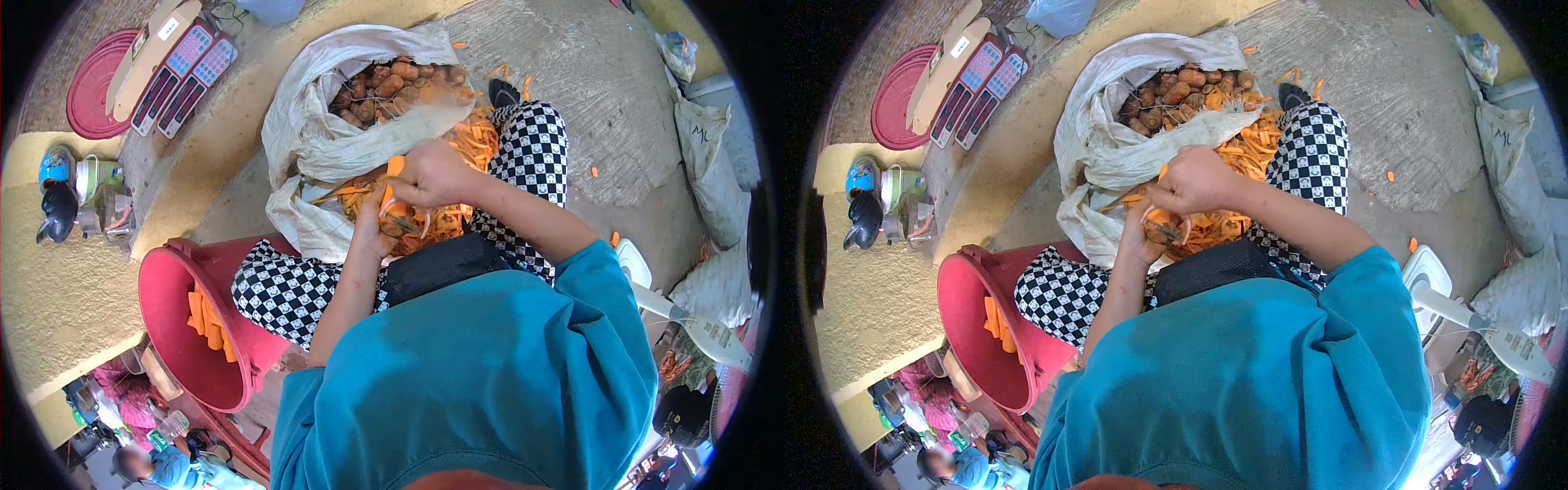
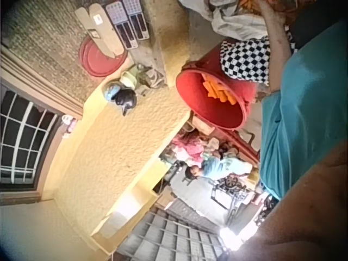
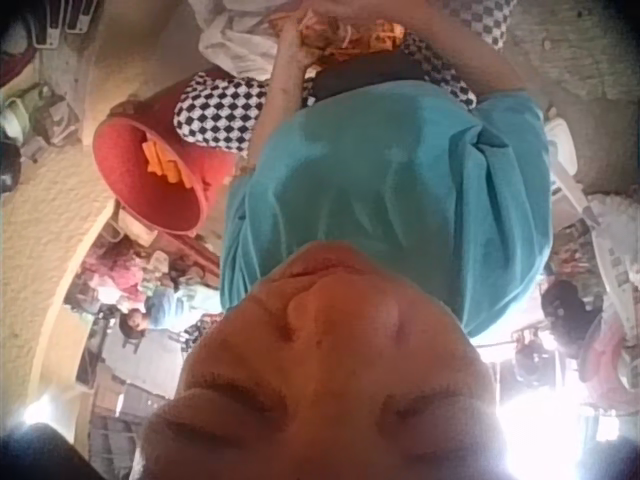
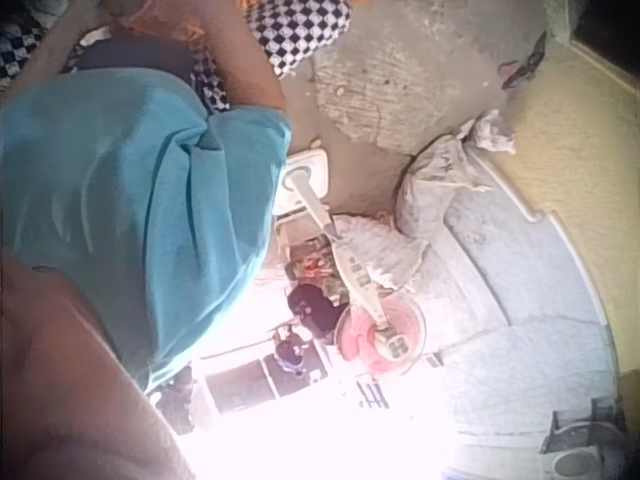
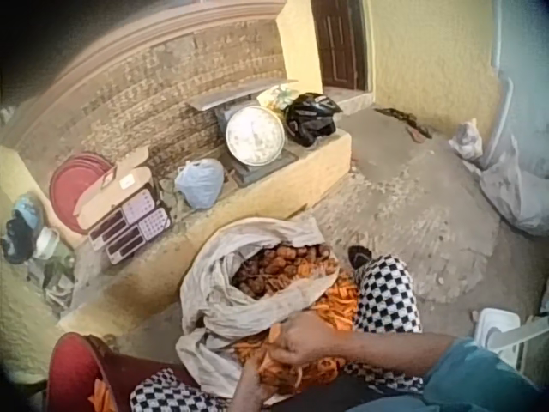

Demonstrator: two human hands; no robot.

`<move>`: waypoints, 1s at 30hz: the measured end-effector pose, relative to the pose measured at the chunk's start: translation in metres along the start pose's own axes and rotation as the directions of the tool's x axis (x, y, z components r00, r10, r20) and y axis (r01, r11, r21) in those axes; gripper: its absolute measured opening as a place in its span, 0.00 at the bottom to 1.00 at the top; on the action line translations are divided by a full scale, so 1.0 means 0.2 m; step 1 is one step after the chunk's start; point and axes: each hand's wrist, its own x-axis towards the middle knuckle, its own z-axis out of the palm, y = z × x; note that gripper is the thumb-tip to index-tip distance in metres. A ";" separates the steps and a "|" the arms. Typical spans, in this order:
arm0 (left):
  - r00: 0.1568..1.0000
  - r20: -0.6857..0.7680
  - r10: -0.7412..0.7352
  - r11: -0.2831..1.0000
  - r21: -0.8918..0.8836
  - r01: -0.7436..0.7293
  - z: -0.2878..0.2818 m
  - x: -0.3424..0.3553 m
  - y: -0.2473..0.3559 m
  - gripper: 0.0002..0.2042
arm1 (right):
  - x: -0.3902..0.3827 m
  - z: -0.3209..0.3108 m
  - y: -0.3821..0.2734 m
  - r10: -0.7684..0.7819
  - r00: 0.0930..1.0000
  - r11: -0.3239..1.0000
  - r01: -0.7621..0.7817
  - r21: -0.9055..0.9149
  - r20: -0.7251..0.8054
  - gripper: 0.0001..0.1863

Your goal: The person peels carrots using a peeler, placing the peeled carrots into a red bucket and discarding the peels into a large sack on the floor.

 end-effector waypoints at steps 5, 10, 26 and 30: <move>0.989 0.148 0.019 0.999 -0.047 -0.012 -0.02 0.00 0.01 0.16 | 0.03 0.01 -0.02 -0.122 0.991 0.993 0.121 -0.014 -0.055 0.20; 0.996 0.064 0.067 0.996 -0.057 -0.064 0.04 -0.03 0.01 0.16 | 0.03 0.03 0.02 -0.108 0.994 0.994 0.109 0.015 -0.021 0.20; 0.999 0.029 0.030 0.999 0.039 -0.031 0.00 -0.05 0.00 0.17 | -0.02 0.02 0.60 0.414 0.906 0.824 -0.413 -0.387 -0.085 0.24; 0.994 0.036 0.102 0.976 0.188 -0.107 0.10 -0.13 0.00 0.23 | 0.01 -0.04 0.22 0.372 0.926 0.922 -0.361 -0.142 0.059 0.24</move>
